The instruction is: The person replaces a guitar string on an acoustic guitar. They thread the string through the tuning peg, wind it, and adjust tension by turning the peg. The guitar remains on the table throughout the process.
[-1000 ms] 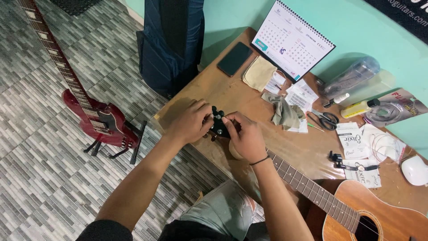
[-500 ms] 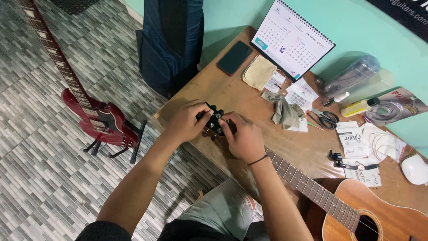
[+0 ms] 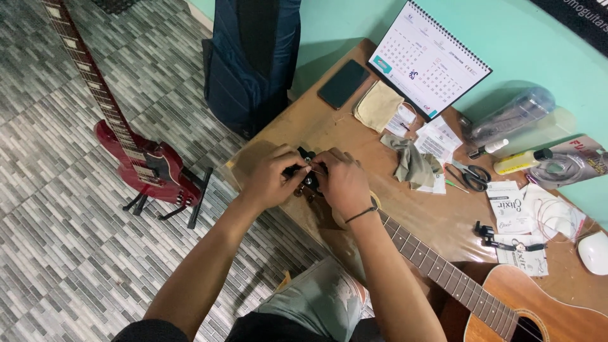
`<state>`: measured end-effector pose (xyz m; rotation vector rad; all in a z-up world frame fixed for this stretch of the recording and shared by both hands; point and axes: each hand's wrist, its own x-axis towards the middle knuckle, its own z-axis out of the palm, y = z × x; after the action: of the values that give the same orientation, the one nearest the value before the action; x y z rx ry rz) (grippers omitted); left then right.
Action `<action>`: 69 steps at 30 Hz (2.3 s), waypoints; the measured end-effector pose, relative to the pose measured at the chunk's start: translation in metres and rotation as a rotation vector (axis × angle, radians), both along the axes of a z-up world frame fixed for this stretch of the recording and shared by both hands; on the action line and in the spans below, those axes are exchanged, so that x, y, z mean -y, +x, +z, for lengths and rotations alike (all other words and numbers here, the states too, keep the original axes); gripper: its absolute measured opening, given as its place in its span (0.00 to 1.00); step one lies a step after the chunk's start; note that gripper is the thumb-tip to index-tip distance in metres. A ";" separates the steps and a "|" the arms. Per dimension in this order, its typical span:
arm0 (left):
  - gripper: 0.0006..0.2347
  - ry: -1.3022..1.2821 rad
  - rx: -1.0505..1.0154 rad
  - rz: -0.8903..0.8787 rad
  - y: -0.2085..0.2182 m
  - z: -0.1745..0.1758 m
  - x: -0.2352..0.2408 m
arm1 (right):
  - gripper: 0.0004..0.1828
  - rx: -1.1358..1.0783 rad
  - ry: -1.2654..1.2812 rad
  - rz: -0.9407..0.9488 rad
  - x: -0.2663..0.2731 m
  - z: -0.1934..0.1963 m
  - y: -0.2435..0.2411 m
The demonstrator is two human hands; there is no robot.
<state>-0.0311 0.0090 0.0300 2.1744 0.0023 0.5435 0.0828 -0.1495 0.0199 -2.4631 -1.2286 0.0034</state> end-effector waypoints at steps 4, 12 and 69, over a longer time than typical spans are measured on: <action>0.05 -0.018 -0.001 -0.044 -0.003 -0.016 0.002 | 0.04 -0.010 0.048 -0.063 -0.005 0.013 -0.008; 0.06 -0.313 0.059 -0.024 -0.008 -0.034 0.003 | 0.03 -0.120 0.217 0.153 -0.010 0.065 -0.028; 0.08 -1.127 -0.152 -0.442 0.025 0.008 0.046 | 0.36 -1.028 1.049 0.283 -0.007 0.095 0.003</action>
<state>-0.0059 -0.0369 0.0379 1.0506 -0.0708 0.0540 0.0860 -0.1425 0.1148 -1.0751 -0.7479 0.4938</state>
